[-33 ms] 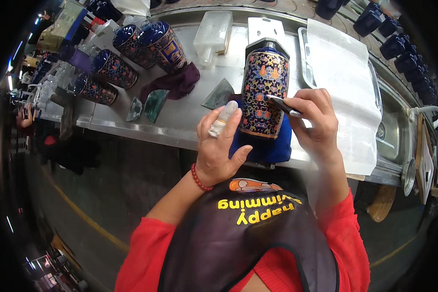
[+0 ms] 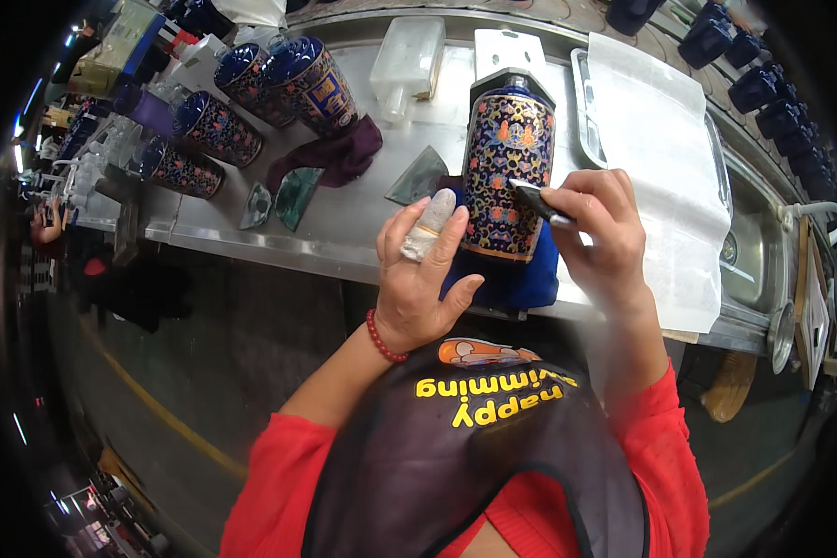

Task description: The person applies decorative stickers to blue cylindrical containers on a stainless steel workbench. They peel stickers from a sheet, position them on the container, and smooth them with a small black tool. The person repeats this process on multiple containers.

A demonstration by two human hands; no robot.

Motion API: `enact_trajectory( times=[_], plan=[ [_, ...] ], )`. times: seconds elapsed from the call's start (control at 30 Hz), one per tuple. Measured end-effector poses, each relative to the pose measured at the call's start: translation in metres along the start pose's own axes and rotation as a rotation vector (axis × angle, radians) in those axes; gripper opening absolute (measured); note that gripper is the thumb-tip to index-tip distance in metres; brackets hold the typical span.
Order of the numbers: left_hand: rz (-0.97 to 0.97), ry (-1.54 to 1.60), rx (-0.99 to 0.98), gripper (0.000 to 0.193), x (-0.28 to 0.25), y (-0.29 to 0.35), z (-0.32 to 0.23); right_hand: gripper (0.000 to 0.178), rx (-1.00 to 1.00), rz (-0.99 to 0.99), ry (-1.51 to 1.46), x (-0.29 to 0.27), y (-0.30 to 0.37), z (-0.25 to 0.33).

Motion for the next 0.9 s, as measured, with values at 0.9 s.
enact_trajectory(
  times=[0.9],
  plan=[
    [0.128,-0.097,-0.094,0.103,0.014,-0.028,-0.005,0.022,-0.225,0.28,0.01,0.01,-0.079,0.008]
  ],
)
Point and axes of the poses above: each hand's wrist, its own y-axis away from the middle knuckle, its own x-axis out of the palm, z = x × y, the point moved 6 cm from there along -y, towards the middle knuckle, and after that the axes turned 14 degrees about -y, right-handed, at the moved point
